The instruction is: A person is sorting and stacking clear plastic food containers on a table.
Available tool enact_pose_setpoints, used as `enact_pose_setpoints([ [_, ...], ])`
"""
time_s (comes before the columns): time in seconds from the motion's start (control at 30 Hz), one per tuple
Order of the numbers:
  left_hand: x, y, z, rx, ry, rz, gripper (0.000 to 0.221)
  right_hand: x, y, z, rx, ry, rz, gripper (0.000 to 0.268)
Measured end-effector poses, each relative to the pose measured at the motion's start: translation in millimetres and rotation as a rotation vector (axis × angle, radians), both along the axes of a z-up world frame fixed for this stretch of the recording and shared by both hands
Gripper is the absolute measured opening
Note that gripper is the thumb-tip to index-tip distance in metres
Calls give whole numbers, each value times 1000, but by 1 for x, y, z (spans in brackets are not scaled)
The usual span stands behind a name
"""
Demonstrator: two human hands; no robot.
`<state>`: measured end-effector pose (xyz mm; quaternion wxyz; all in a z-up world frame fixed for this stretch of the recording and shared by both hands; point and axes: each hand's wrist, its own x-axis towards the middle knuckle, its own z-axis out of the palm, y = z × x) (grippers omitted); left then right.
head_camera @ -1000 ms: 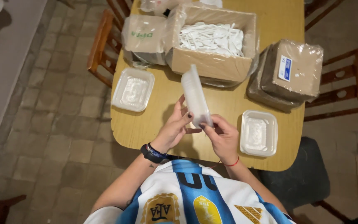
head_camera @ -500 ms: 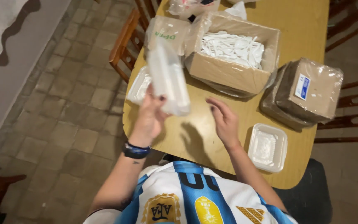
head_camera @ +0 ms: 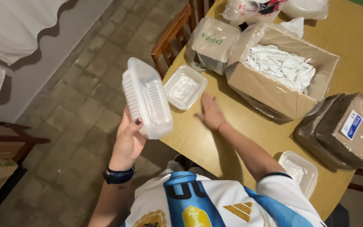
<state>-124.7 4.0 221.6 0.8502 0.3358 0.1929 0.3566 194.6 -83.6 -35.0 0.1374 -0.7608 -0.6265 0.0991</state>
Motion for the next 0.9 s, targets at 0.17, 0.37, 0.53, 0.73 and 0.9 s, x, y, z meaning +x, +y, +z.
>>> enact_pose_setpoints([
  [0.17,20,8,-12,2,-73,-19,82,-146,-49,-14,6,572,423,68],
  [0.37,69,-1,7,40,-152,-95,85,-152,-42,95,64,719,384,18],
  [0.53,81,-15,42,124,-186,-151,90,-113,-95,247,487,495,39,10],
  [0.73,91,-35,60,355,-84,-200,106,-121,-140,351,808,533,-228,16],
  [0.9,99,-46,70,451,-34,-257,112,-127,-139,365,803,586,-77,38],
])
